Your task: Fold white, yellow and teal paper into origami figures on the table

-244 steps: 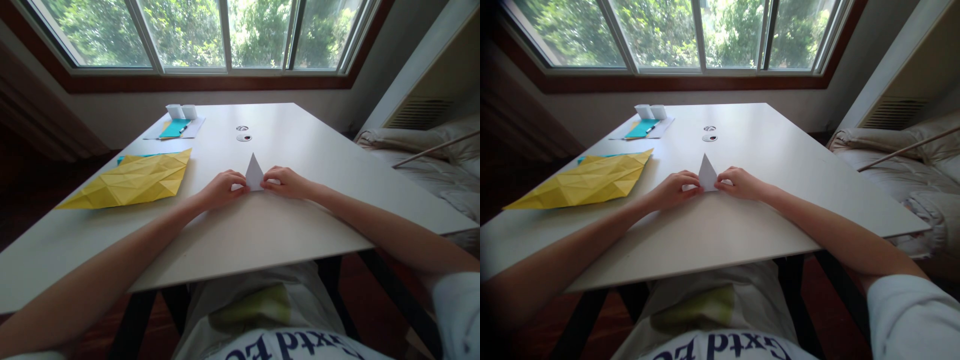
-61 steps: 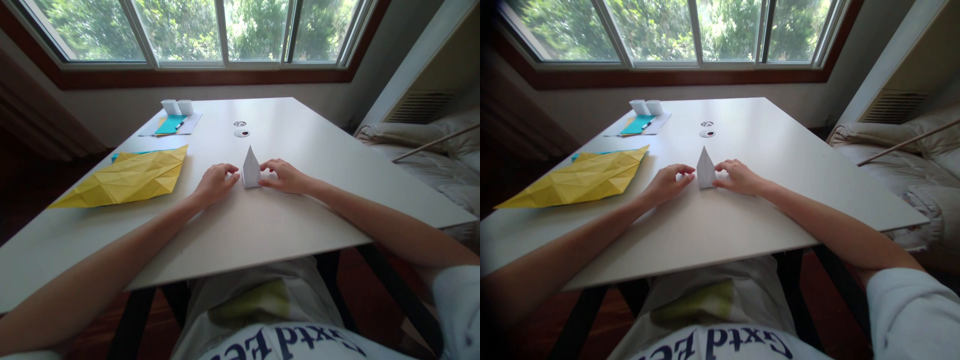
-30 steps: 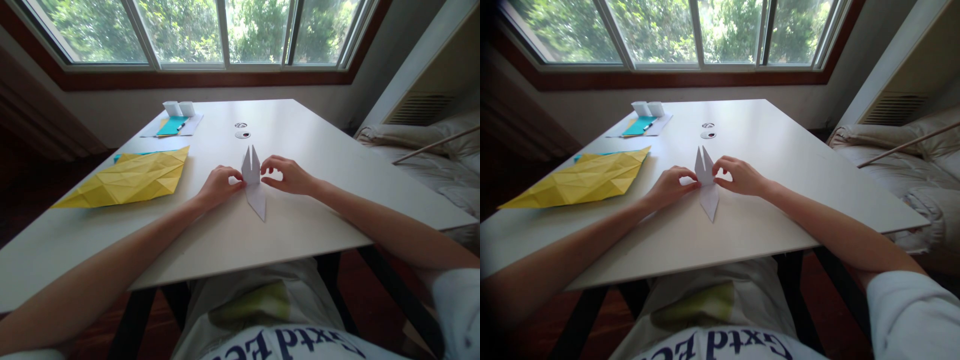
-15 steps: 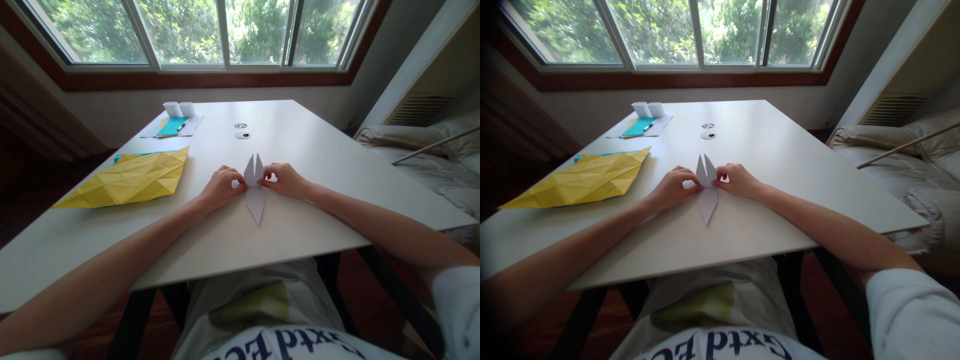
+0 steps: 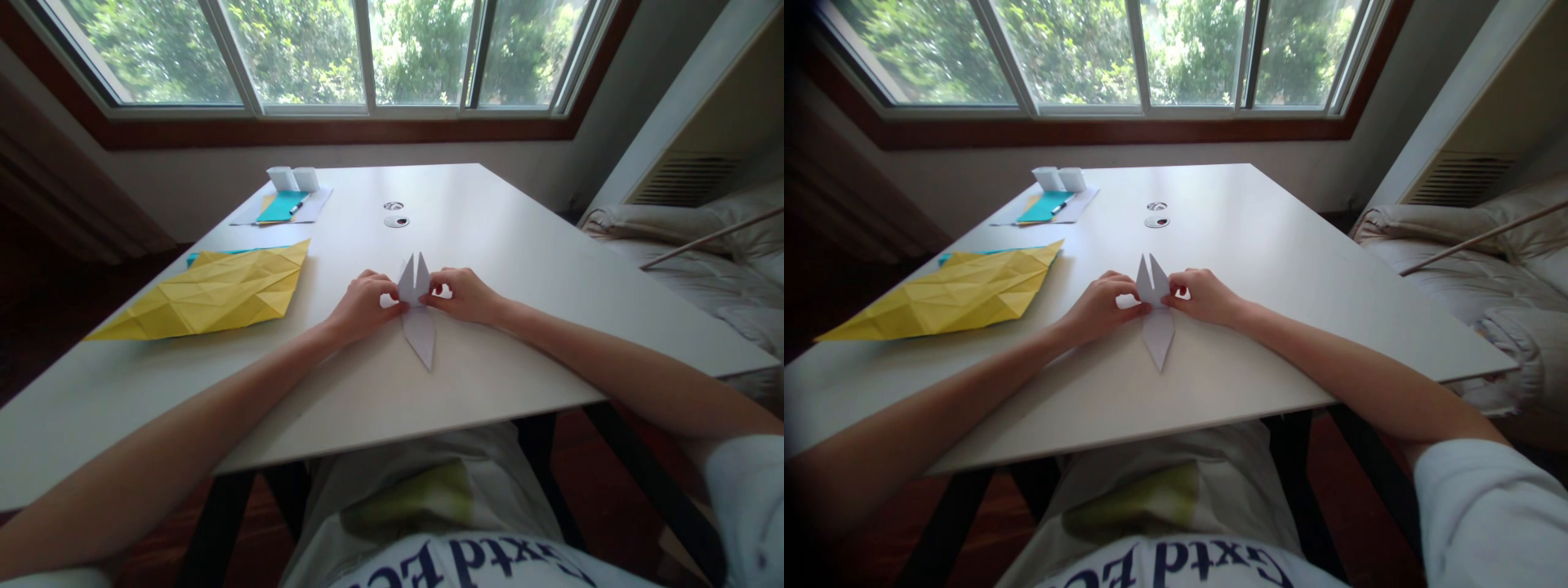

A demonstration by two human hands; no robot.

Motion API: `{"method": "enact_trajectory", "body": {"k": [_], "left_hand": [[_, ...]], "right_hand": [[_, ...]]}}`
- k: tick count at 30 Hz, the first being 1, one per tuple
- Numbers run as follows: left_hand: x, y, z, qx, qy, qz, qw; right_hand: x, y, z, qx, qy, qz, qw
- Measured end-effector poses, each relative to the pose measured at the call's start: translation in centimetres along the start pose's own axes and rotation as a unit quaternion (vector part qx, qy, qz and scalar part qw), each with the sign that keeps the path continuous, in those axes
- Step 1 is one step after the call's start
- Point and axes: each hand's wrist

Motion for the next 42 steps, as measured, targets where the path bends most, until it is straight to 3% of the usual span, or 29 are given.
{"method": "enact_trajectory", "body": {"k": [7,14,19,24,34,42], "left_hand": [[0.0,0.1,0.2,-0.019,0.013,-0.01,1.0],[0.0,0.3,-0.4,-0.111,0.093,0.004,0.989],[0.1,0.0,0.1,-0.295,0.106,-0.028,0.949],[0.2,0.3,1.5,-0.39,0.124,0.01,0.912],[0.2,0.8,1.8,-0.452,0.198,0.068,0.867],[0.2,0.7,2.1,-0.496,0.173,0.048,0.85]], "right_hand": [[0.0,0.1,-0.1,0.012,0.002,0.002,1.0],[0.4,0.7,0.2,0.093,-0.032,0.079,0.992],[0.4,0.4,0.2,0.158,-0.047,0.071,0.984],[0.3,0.0,-0.1,0.17,-0.032,0.038,0.984],[0.3,-0.1,0.5,0.263,-0.059,0.056,0.961],[0.3,-0.2,-0.2,0.373,-0.112,0.023,0.921]]}}
Point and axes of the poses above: each hand's wrist, its own x-axis towards the middle knuckle, its own y-axis out of the back of the hand, z = x × y, and after that the axes turned 8 degrees about x, right-handed
